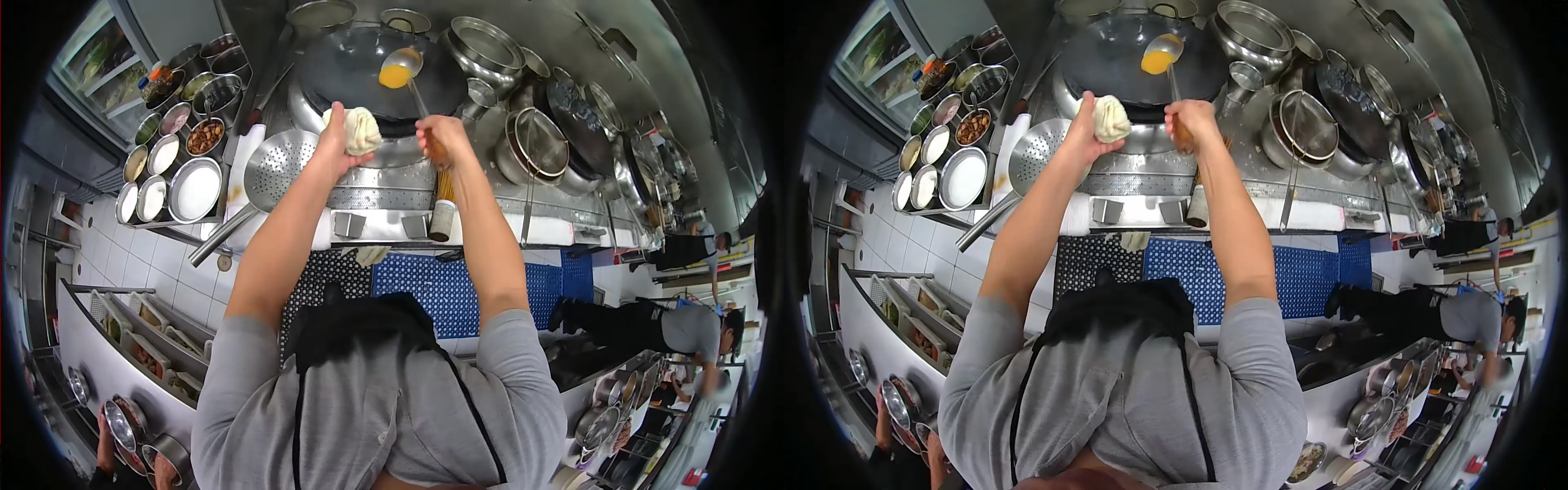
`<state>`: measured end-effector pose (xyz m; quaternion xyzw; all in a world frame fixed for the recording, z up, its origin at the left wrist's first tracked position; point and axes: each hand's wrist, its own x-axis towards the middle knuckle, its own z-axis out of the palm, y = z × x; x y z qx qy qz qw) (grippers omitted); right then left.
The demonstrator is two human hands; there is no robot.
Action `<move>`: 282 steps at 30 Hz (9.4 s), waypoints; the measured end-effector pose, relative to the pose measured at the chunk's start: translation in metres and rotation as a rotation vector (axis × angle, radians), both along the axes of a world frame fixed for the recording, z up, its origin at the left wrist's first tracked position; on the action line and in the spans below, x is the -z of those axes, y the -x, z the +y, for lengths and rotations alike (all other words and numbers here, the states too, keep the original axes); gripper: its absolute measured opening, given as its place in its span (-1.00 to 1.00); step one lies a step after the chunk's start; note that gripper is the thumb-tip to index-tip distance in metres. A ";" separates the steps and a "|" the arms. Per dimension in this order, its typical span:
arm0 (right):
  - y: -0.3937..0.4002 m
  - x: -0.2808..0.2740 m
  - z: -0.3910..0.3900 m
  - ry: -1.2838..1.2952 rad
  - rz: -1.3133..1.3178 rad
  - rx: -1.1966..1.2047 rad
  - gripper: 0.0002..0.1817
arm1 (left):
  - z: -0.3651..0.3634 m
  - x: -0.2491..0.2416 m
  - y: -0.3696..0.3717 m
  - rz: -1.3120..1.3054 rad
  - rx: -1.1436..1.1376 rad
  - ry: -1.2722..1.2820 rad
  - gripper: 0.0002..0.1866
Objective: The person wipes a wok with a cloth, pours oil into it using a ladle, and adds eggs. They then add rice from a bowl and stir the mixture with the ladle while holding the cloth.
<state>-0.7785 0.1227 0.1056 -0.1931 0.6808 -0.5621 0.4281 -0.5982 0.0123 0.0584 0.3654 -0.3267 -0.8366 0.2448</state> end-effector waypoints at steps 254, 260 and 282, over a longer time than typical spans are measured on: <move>0.005 -0.084 0.088 -0.243 0.495 -0.558 -0.42 | -0.019 0.009 0.101 0.085 -0.258 -0.189 -0.80; 0.025 -0.098 0.066 -0.343 0.472 -0.588 -0.73 | -0.006 -0.006 0.092 0.062 -0.199 -0.244 -0.79; 0.009 -0.040 0.044 0.232 -0.036 -0.166 -0.84 | 0.011 0.020 0.080 0.095 -0.179 -0.085 -0.73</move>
